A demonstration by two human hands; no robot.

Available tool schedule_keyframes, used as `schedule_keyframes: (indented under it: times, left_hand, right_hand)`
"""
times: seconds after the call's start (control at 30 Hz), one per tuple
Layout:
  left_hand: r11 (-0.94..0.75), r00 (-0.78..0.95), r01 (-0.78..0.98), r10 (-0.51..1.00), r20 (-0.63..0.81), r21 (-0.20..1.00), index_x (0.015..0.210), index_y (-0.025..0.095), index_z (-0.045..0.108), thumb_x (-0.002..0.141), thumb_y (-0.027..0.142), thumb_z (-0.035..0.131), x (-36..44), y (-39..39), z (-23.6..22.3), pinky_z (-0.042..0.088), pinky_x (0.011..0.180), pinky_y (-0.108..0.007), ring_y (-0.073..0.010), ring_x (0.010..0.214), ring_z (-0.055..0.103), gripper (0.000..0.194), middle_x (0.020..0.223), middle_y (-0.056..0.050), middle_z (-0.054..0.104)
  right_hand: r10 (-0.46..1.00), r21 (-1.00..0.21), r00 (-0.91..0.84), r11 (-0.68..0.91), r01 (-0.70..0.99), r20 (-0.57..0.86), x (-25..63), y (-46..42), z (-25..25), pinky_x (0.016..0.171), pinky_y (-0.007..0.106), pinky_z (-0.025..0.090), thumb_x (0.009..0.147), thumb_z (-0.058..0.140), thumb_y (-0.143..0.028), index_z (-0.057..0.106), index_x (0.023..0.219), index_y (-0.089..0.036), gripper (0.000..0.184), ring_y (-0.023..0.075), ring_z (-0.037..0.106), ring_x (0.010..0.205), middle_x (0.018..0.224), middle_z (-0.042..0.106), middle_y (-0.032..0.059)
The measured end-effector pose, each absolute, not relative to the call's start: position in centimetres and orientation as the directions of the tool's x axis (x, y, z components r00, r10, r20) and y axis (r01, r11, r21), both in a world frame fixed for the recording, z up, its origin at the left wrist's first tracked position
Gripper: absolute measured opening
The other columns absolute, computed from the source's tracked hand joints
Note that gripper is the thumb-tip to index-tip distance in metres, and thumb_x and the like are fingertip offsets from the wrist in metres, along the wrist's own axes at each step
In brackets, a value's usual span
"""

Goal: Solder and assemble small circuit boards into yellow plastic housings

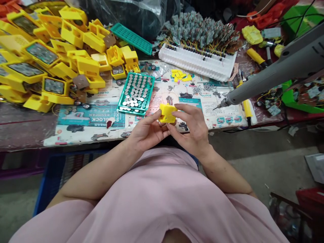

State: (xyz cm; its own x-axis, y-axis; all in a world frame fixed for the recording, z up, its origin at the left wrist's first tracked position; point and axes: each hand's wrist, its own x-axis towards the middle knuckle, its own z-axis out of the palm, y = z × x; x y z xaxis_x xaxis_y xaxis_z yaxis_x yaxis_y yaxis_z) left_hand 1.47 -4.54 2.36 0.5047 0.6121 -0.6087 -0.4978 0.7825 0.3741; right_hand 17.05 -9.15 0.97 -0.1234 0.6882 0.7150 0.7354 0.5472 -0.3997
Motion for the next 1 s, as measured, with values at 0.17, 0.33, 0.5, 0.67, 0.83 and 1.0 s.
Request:
schedule_keyframes:
  times: [0.17,0.33,0.5,0.67,0.83,1.0]
  left_hand:
    - [0.767,0.496,-0.54,0.622,-0.606,0.345,0.092,0.016,0.068,0.09,0.016,0.059,2.0,-4.6,2.9,0.056,0.065,-0.018,-0.008,0.068,0.067,0.009,0.081,0.0,0.071]
    - [0.696,0.458,-0.593,0.705,-0.541,0.405,0.085,0.016,0.067,0.083,0.01,0.065,2.1,-4.9,2.6,0.055,0.063,-0.015,-0.0069,0.068,0.067,0.006,0.08,0.002,0.071]
    - [0.623,0.456,-0.593,0.782,-0.425,0.509,0.086,0.019,0.068,0.061,0.016,0.089,1.8,-5.6,1.7,0.055,0.066,-0.013,-0.0053,0.072,0.067,0.033,0.084,0.006,0.073]
    - [0.565,0.442,-0.53,0.82,-0.363,0.632,0.087,0.022,0.067,0.059,0.028,0.093,1.4,-5.4,1.8,0.055,0.068,-0.016,-0.0065,0.073,0.066,0.039,0.086,0.006,0.071]
    - [0.016,0.322,-0.079,0.947,0.01,0.997,0.086,0.025,0.069,0.067,0.033,0.087,-1.2,-3.9,1.2,0.053,0.094,-0.029,-0.0179,0.102,0.066,0.028,0.101,-0.001,0.071]
    - [-0.514,0.602,0.431,0.776,0.188,0.742,0.092,0.025,0.073,0.08,0.036,0.07,-2.4,-3.1,-0.6,0.051,0.098,-0.042,-0.0274,0.108,0.065,0.017,0.118,-0.01,0.071]
  right_hand:
    - [0.666,-0.303,-0.169,0.531,0.792,0.727,16.4,-9.4,0.6,0.1,0.041,0.052,0.09,0.067,-0.024,0.065,0.11,-0.025,0.02,0.0222,0.06,0.115,0.124,0.067,0.0077]
    - [0.625,-0.151,-0.196,0.457,0.876,0.756,15.7,-9.6,0.6,0.1,0.038,0.05,0.092,0.065,-0.027,0.066,0.111,-0.024,0.019,0.0212,0.061,0.117,0.125,0.07,0.0075]
    - [0.611,-0.145,-0.182,0.445,0.884,0.77,15.1,-9.6,1.0,0.102,0.036,0.047,0.092,0.064,-0.022,0.068,0.1,-0.022,0.009,0.0195,0.06,0.119,0.124,0.072,0.007]
    - [0.587,-0.172,-0.192,0.506,0.845,0.787,15.8,-9.8,0.9,0.099,0.037,0.053,0.092,0.065,-0.023,0.065,0.108,-0.025,0.016,0.0189,0.063,0.116,0.122,0.072,0.0047]
    - [0.279,-0.246,0.116,0.491,0.836,0.953,23.4,-10.4,2.7,0.102,0.049,0.054,0.084,0.075,-0.033,0.049,0.14,-0.048,0.064,0.0283,0.058,0.129,0.134,0.061,-0.002]
    - [0.64,-0.7,0.317,0.526,0.483,0.7,31.1,-8.3,5.0,0.115,0.04,0.044,0.089,0.068,-0.049,0.059,0.131,-0.055,0.043,0.0228,0.044,0.146,0.144,0.057,-0.0133]
